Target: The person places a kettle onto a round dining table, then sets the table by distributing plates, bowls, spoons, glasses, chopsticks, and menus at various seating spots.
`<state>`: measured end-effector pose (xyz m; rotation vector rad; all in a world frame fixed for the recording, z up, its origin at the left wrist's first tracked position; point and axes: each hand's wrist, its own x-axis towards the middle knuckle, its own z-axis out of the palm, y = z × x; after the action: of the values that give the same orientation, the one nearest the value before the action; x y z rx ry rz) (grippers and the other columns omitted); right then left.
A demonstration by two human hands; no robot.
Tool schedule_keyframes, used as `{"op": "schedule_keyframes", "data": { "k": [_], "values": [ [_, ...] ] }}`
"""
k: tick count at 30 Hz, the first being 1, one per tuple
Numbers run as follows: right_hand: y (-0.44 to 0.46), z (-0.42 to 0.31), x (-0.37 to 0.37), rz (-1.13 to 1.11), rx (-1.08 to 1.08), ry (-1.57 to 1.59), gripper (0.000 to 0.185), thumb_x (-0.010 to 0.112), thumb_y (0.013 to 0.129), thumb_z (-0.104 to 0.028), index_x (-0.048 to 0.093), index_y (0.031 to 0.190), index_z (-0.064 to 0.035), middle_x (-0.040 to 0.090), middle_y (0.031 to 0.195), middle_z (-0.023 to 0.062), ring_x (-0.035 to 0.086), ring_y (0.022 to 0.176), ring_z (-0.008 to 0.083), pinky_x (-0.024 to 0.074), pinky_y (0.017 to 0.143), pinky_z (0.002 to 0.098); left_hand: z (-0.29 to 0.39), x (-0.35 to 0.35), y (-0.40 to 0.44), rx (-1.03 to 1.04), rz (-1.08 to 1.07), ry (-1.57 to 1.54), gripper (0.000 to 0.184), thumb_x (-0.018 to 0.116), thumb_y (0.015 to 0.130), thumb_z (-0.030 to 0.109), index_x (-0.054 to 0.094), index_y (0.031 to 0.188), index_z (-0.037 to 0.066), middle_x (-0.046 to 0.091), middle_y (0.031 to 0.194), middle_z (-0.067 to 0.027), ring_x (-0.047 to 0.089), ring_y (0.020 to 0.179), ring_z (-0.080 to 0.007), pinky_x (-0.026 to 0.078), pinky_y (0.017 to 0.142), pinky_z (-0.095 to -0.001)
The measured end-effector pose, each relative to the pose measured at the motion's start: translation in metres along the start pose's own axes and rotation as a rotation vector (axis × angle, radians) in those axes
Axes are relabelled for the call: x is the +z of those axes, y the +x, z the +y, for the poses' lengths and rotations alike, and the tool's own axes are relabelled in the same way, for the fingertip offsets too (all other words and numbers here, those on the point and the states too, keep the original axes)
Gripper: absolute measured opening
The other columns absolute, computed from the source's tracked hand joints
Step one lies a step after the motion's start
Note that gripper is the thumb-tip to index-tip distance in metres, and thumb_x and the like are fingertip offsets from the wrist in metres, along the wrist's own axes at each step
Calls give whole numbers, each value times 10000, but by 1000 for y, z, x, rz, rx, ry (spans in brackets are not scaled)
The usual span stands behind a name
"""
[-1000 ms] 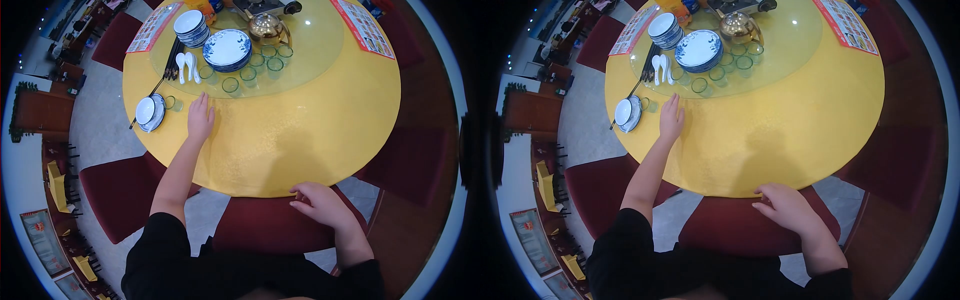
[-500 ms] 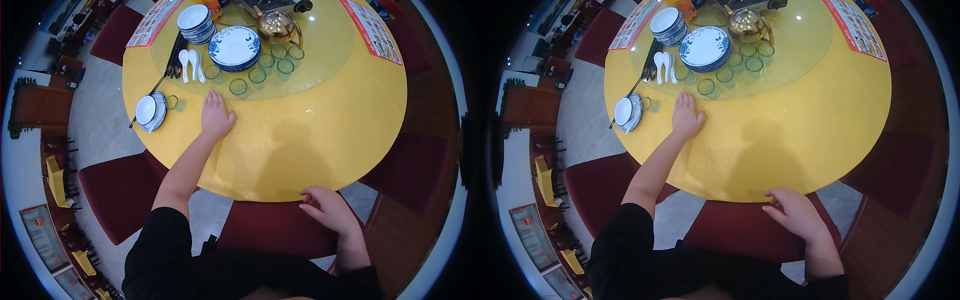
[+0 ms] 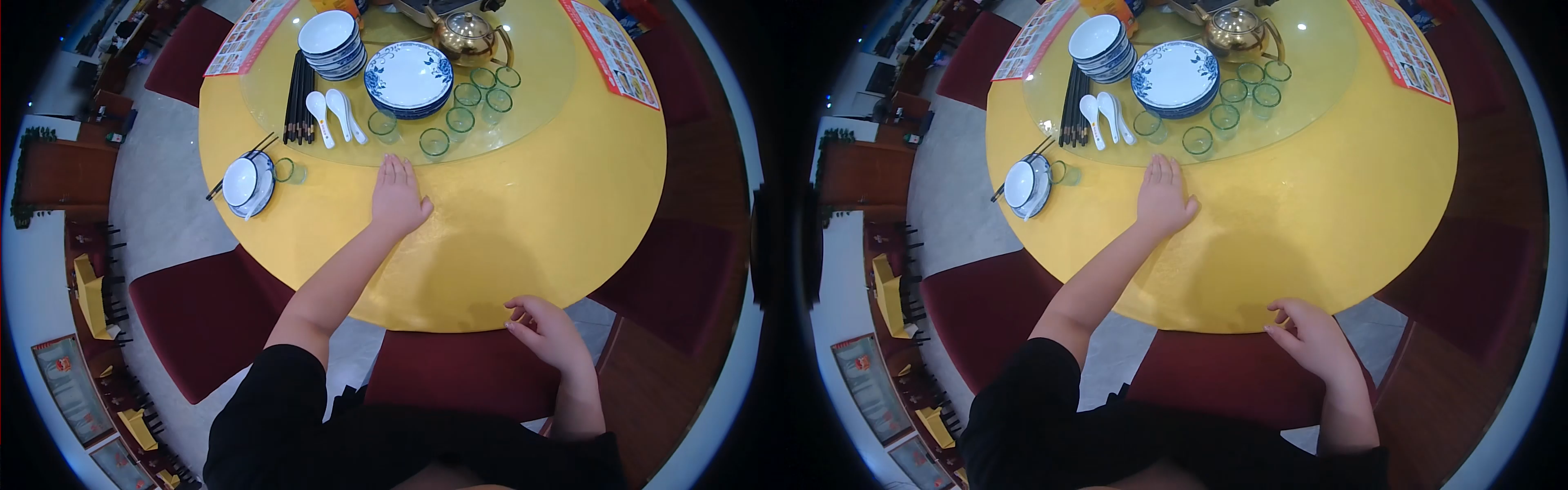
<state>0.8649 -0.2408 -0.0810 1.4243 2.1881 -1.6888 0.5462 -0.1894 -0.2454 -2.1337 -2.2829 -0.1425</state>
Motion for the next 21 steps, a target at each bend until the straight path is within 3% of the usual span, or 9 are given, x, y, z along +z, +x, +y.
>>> {"op": "schedule_keyframes", "data": {
  "k": [5, 11, 16, 19, 21],
  "values": [
    [-18, -7, -8, -22, 29, 11, 304, 639, 859, -186, 572, 1095, -5, 613, 863, 109, 619, 756, 217, 501, 688, 327, 37, -24, 4, 31, -35, -74, 762, 535, 782, 392, 378, 1317, -127, 355, 1343, -386, 317, 1309, -462, 218, 1122, -454],
    [19, -1, 13, 15, 6, 63, 276, 642, 855, -177, 591, 1063, -4, 615, 858, 98, 606, 761, 189, 490, 677, 300, 42, 1, 15, 24, -34, -64, 770, 531, 797, 424, 382, 1325, -115, 364, 1335, -390, 328, 1302, -466, 224, 1120, -446],
    [82, -34, -24, 239, -172, -94, 186, 641, 854, -169, 636, 960, -16, 632, 819, 75, 588, 732, 160, 475, 671, 287, 43, 11, 21, 12, -50, -60, 774, 530, 809, 430, 362, 1347, -101, 354, 1360, -369, 303, 1320, -454, 204, 1128, -430],
    [154, -55, -65, 415, -330, -96, 187, 630, 863, -192, 637, 905, -10, 636, 771, 77, 584, 703, 151, 467, 659, 289, 29, 11, 26, 37, 32, -179, 617, 548, 819, 416, 517, 1248, -27, 534, 1236, -272, 477, 1215, -357, 356, 1037, -405],
    [208, -73, -91, 569, -371, -246, 239, 637, 856, -259, 636, 897, -23, 642, 776, 98, 600, 697, 199, 472, 654, 312, 12, -49, 28, -78, -192, -394, 475, 564, 822, 412, 605, 1097, 26, 626, 1037, -191, 583, 1032, -301, 447, 894, -397]
  ]
}}
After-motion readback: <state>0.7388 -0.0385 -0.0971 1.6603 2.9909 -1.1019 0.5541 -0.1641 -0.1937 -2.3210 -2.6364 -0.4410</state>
